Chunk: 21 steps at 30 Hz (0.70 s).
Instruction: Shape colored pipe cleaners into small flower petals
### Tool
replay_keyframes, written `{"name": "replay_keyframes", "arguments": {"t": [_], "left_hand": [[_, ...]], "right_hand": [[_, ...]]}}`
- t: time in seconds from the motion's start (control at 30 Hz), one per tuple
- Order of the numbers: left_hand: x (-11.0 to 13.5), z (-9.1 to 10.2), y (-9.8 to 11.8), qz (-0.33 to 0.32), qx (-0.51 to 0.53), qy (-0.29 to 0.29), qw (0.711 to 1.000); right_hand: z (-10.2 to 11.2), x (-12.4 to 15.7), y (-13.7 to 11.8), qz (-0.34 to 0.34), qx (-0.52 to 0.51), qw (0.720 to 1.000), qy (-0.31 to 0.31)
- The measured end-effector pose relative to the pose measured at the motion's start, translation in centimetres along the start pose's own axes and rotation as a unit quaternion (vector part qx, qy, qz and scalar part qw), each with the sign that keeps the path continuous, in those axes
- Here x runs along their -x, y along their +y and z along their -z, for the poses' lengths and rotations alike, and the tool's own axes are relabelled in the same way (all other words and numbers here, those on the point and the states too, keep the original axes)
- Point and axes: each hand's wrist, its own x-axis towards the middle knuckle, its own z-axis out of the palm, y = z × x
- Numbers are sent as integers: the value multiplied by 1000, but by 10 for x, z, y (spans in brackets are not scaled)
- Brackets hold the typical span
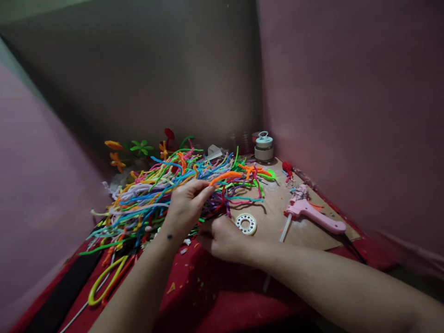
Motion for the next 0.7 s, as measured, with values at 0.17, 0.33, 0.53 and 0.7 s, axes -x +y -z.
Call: {"name": "replay_keyframes", "arguments": {"t": [0.17, 0.33, 0.53, 0.7], "left_hand": [[-46, -45, 19, -14, -104, -95, 990], [-94, -90, 18, -8, -212, -145, 966], [-122, -126, 11, -17, -305, -198, 931], [-132, -131, 4, -4, -323, -230, 918]], "right_hand": [[4, 3, -8, 2, 127, 986, -109], [1, 1, -2, 3, 152, 981, -120], [1, -11, 8, 13, 188, 975, -116], [7, -13, 9, 7, 122, 989, -78]]}}
